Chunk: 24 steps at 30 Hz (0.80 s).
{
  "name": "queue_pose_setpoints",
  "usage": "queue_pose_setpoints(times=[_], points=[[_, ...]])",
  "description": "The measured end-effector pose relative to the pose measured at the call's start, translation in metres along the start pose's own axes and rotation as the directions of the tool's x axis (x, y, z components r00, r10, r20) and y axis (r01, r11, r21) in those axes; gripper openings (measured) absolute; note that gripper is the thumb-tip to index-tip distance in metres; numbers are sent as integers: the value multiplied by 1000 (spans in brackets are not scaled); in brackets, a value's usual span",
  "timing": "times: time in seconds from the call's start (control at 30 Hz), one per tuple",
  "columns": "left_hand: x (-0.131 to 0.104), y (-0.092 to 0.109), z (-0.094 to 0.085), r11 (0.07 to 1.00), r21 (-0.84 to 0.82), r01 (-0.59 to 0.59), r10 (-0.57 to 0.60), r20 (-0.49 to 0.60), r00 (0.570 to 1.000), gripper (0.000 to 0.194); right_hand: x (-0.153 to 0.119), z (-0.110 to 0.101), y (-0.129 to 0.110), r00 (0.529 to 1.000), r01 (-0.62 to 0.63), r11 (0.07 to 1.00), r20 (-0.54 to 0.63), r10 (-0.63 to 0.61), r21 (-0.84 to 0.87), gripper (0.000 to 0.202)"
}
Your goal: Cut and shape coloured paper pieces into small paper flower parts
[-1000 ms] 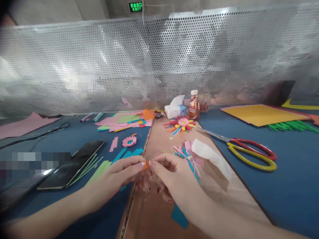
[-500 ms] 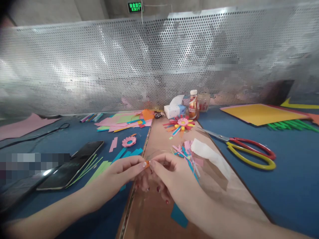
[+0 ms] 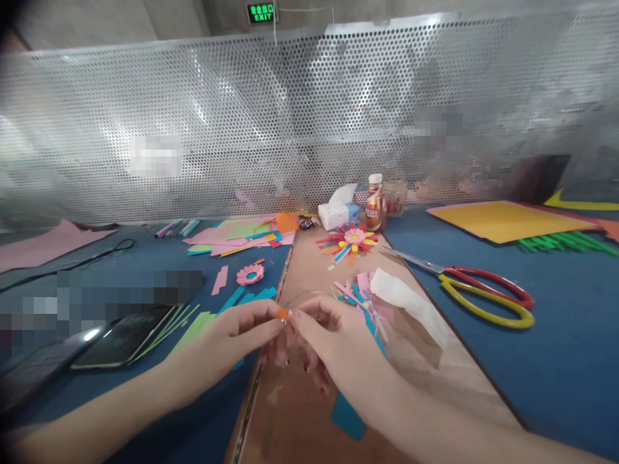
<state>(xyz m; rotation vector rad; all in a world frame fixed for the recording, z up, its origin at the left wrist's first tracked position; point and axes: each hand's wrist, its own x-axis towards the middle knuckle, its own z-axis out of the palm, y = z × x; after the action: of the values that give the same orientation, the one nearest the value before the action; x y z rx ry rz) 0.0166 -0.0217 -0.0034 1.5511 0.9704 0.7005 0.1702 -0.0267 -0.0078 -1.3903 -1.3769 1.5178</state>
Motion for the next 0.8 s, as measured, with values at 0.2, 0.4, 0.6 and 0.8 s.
queue_pose_setpoints(times=[0.2,0.4,0.6,0.8], points=[[-2,0,1,998,64,-8,8,0,1000,16,5,-4,6,994,103,987,34,-100,-122,26],[-2,0,1,998,53,-15,18,-58,998,19,4,-4,8,996,84,990,0,-85,-117,24],[0,0,-1,999,38,-27,32,-137,990,13,2,-2,4,999,39,997,-2,-39,-59,22],[1,1,0,1000,-10,-22,20,-129,991,9,2,-2,3,997,43,994,65,-36,-101,16]])
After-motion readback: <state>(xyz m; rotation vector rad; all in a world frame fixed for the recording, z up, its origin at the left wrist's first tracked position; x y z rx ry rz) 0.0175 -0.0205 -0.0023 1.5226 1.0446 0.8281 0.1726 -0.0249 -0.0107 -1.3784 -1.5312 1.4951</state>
